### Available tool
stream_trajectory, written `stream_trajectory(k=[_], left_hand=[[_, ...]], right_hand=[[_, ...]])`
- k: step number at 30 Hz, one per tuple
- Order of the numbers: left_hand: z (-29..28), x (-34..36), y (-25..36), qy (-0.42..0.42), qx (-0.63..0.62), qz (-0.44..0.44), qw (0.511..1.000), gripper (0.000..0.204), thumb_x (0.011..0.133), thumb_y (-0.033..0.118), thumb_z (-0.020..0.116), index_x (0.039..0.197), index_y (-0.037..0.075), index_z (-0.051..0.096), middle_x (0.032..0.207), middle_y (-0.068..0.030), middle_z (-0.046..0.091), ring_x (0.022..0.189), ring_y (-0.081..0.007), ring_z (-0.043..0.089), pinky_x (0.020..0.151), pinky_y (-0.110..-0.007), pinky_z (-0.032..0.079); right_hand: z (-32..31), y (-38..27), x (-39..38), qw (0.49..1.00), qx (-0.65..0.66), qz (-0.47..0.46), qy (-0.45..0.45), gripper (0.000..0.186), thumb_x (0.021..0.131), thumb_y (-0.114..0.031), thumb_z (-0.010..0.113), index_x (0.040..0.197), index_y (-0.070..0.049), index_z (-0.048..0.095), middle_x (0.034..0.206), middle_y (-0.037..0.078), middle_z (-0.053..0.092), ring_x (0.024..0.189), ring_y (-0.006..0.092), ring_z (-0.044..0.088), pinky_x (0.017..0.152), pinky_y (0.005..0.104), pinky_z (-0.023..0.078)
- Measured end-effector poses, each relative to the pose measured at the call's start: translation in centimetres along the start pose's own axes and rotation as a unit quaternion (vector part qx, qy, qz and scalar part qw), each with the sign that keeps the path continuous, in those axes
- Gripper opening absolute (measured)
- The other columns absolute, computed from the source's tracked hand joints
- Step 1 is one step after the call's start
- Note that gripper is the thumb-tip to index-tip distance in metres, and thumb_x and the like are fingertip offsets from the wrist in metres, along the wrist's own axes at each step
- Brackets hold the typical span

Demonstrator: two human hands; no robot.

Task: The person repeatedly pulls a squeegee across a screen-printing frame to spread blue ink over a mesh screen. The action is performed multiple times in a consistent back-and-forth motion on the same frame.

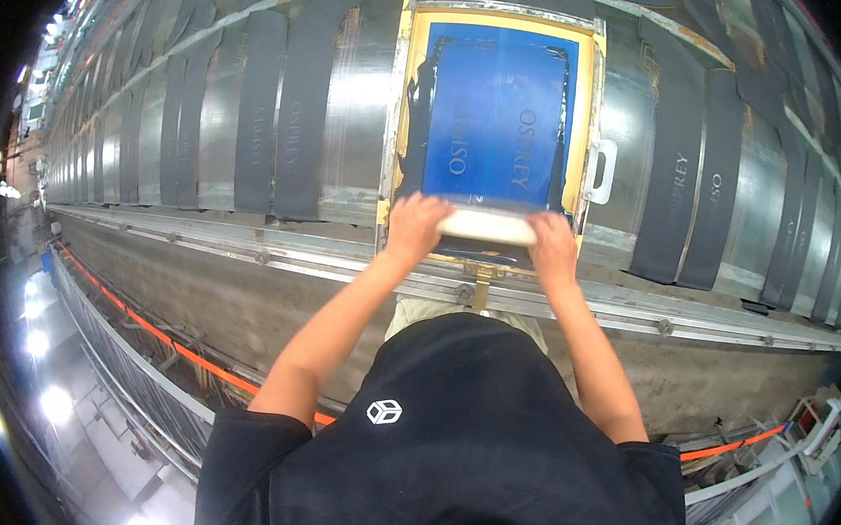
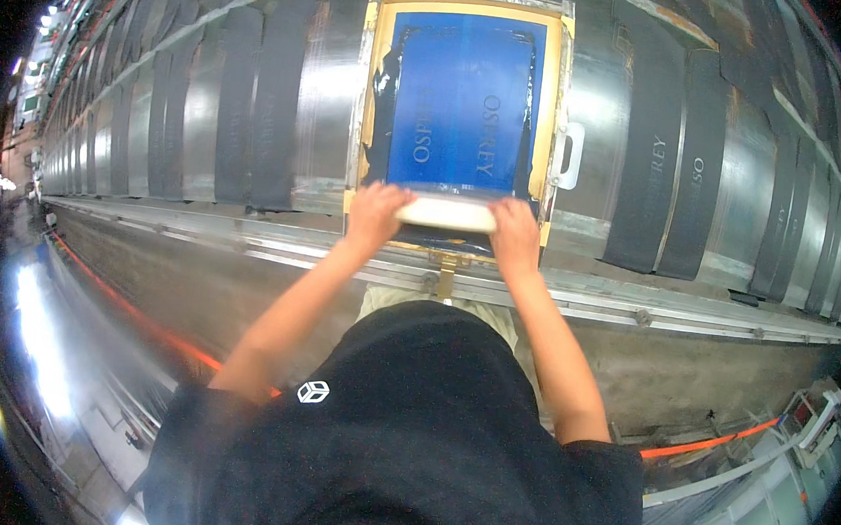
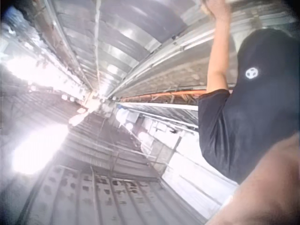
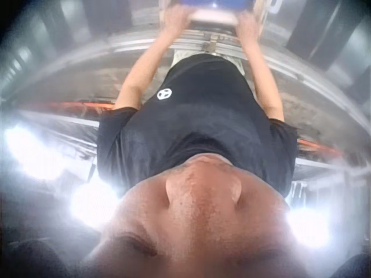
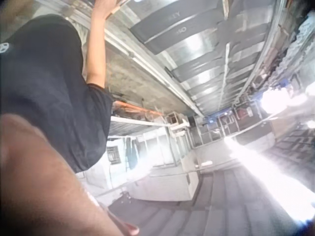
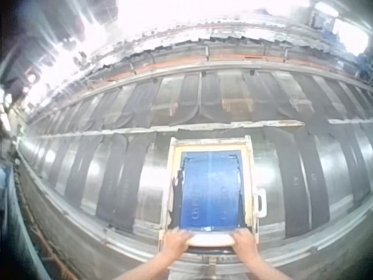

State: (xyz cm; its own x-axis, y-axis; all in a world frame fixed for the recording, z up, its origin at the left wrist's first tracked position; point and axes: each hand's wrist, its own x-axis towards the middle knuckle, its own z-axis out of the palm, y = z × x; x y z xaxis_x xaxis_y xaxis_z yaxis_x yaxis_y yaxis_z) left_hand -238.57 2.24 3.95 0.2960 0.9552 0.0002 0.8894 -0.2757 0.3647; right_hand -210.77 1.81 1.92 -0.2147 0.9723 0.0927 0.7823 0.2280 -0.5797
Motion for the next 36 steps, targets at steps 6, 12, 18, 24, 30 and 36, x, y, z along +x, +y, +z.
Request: stream_trajectory(k=[6,12,18,24,30,36], left_hand=[[-0.3,-3.9,1.8,0.037,-0.016,0.002,0.999,0.039,0.069,-0.002,0.068,0.104,0.015,0.073,0.104,0.002,0.071,0.1,-0.0222,0.063,0.083,-0.038,0.048],[0.0,-2.8,1.7,-0.029,-0.071,0.016,0.997,0.04,0.069,0.0,0.069,0.107,0.012,0.073,0.116,-0.0024,0.071,0.112,-0.0248,0.062,0.092,-0.04,0.05],[-1.7,-6.8,-0.8,0.024,-0.117,0.0,0.993,0.047,0.068,0.005,0.073,0.113,0.014,0.073,0.119,-0.0021,0.07,0.114,-0.0258,0.061,0.096,-0.04,0.049],[-8.4,-10.5,-14.0,0.007,-0.085,-0.037,0.996,0.048,0.068,0.006,0.074,0.115,0.015,0.072,0.118,-0.0026,0.071,0.113,-0.0262,0.061,0.097,-0.04,0.049],[-15.7,-15.1,-30.5,-0.029,-0.041,-0.005,0.999,0.055,0.066,0.006,0.076,0.119,0.016,0.07,0.125,-0.0019,0.067,0.115,-0.0266,0.059,0.097,-0.041,0.049],[-14.1,-17.0,-35.5,-0.03,-0.014,0.021,0.999,0.06,0.067,-0.001,0.069,0.124,0.017,0.069,0.128,-0.0027,0.066,0.116,-0.0277,0.059,0.094,-0.041,0.049]], right_hand=[[-3.2,2.3,0.7,0.966,0.216,0.084,-0.114,0.07,0.072,-0.043,0.089,0.126,-0.005,0.064,0.125,0.014,0.063,0.122,0.0307,0.057,0.104,0.0453,0.045],[-1.0,17.3,11.5,0.953,0.148,0.216,0.153,0.034,0.095,-0.032,0.065,0.126,-0.017,0.066,0.107,0.013,0.071,0.093,0.0253,0.065,0.087,0.036,0.049],[-0.7,9.6,14.3,0.952,0.085,0.203,0.213,0.026,0.098,-0.03,0.059,0.111,-0.011,0.07,0.101,0.015,0.073,0.092,0.0308,0.069,0.084,0.0413,0.051],[9.4,-6.0,17.0,0.943,0.14,0.174,0.248,0.025,0.099,-0.031,0.059,0.108,-0.01,0.069,0.096,0.015,0.073,0.088,0.0315,0.069,0.081,0.0426,0.051],[19.1,-21.8,19.6,0.931,0.221,0.222,0.186,0.028,0.102,-0.029,0.056,0.113,-0.006,0.068,0.098,0.018,0.072,0.09,0.0323,0.069,0.082,0.0411,0.052],[23.8,-23.8,20.8,0.933,0.2,0.187,0.232,0.027,0.102,-0.025,0.055,0.113,-0.004,0.067,0.096,0.022,0.071,0.088,0.0361,0.07,0.078,0.0432,0.053]])
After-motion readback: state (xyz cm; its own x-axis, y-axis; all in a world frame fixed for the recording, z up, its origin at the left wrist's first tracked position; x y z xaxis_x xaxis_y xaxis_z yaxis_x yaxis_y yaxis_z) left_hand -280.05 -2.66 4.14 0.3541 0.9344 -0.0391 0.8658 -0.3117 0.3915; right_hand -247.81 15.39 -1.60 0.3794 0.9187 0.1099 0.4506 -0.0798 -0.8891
